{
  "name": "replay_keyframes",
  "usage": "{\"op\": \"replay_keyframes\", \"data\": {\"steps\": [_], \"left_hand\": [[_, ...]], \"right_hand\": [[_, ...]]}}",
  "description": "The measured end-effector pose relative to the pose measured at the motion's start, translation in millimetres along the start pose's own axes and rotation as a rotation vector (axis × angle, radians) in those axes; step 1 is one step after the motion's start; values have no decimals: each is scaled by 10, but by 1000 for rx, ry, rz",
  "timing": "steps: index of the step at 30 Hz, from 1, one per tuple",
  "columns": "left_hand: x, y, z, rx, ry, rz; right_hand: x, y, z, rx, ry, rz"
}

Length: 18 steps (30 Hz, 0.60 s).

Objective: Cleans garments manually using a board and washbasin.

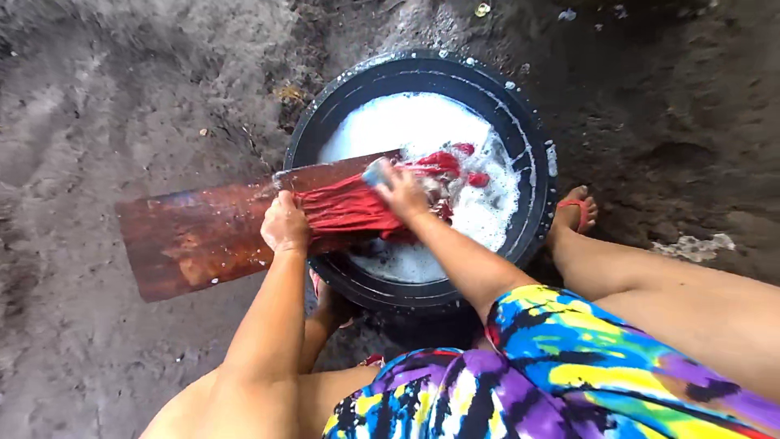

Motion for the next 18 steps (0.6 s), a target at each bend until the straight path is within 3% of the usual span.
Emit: {"op": "replay_keyframes", "data": {"steps": [2,3,4,7,9,11,15,18], "left_hand": [[17,-19,7,-4,-8,-7],[33,-30,8,-10,-26,-15],[31,-36,-5,-12,-44,-23],[3,-46,-12,-32,-19,1],[-16,-56,21,-49,-19,11],[3,-34,40,-61,-10,-3],[3,-46,45,-72,-40,-2],[49,-29,57,-140,-32,-29]], "right_hand": [[206,-421,143,-5,-68,-210],[240,-371,172,13,-97,-250],[177,-155,143,31,-110,-223],[-336,938,-195,94,-23,76],[-466,1162,-213,136,95,167],[-289,697,-106,70,64,124],[196,-651,289,-20,-10,-245],[288,-652,444,341,20,-358]]}}
Point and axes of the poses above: each hand's wrist, its own x-axis towards the middle knuckle, its own z-axis out of the back of the hand, y = z × x, the point moved 4 cm from there along x, towards the middle knuckle, and after that the axes turned 11 degrees about -y, right-handed, at the moved point
